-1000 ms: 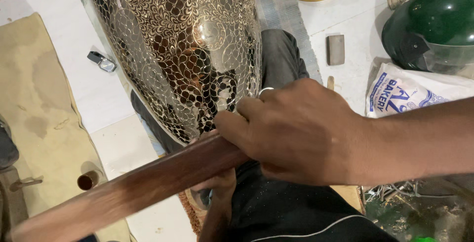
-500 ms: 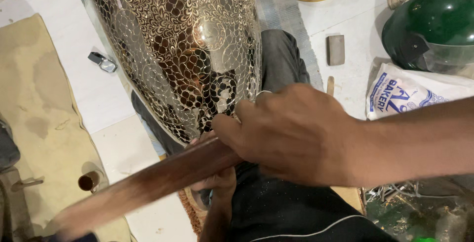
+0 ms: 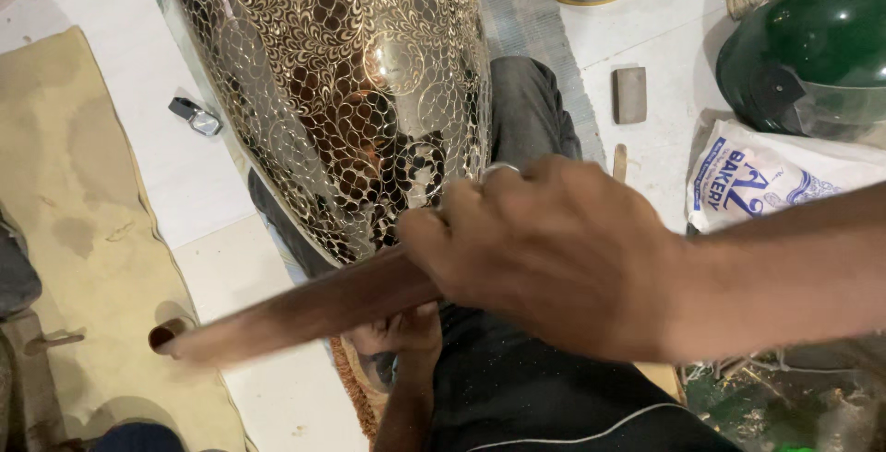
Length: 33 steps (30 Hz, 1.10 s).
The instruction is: The person sits on the floor with a large engraved brass vase held between their legs. They hold a small punch against the vase surface and strike it repeatedly with a wooden mallet, repositioning the punch to work different spots, and occasionally rotate the vase to reach new areas.
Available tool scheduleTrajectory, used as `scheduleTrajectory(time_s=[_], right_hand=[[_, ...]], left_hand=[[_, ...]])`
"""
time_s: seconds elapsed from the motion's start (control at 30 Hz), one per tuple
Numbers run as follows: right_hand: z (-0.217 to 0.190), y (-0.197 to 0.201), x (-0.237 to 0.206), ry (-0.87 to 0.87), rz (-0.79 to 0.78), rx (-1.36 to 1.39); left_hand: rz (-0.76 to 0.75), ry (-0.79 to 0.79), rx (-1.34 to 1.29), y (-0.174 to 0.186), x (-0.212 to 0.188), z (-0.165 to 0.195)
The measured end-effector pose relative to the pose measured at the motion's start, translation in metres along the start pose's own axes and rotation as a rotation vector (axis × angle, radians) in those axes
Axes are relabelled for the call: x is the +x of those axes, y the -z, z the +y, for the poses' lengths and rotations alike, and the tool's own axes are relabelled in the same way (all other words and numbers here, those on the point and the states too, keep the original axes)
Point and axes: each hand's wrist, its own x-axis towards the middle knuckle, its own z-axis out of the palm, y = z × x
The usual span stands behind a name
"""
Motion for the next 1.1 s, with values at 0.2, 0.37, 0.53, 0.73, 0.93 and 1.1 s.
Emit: scheduleTrajectory(time_s=[0.2, 0.37, 0.53, 0.73, 0.93, 1.1], right_hand=[[-0.005, 0.003, 0.004, -0.037, -0.109, -0.114], [-0.012, 0.011, 0.012, -0.016, -0.114, 0.022], [-0.010, 0.011, 0.010, -0.065, -0.294, -0.167], [-0.006, 0.002, 0.009, -0.168, -0.383, -0.095], [-0.005, 0.000, 0.009, -0.080, -0.229, -0.130], [-0.004, 0.001, 0.006, -0.091, -0.207, 0.094]], left_hand=[[-0.054, -0.159, 0.048, -0.009, -0.002, -0.002], [-0.112, -0.108, -0.090, -0.006, 0.000, 0.004], [-0.063, 0.112, -0.505, -0.001, -0.004, 0.010], [-0.030, -0.258, 0.098, -0.002, -0.004, 0.005], [-0.247, -0.190, -0.048, 0.000, 0.000, 0.006], [-0.423, -0.126, -0.040, -0.003, 0.001, 0.006]])
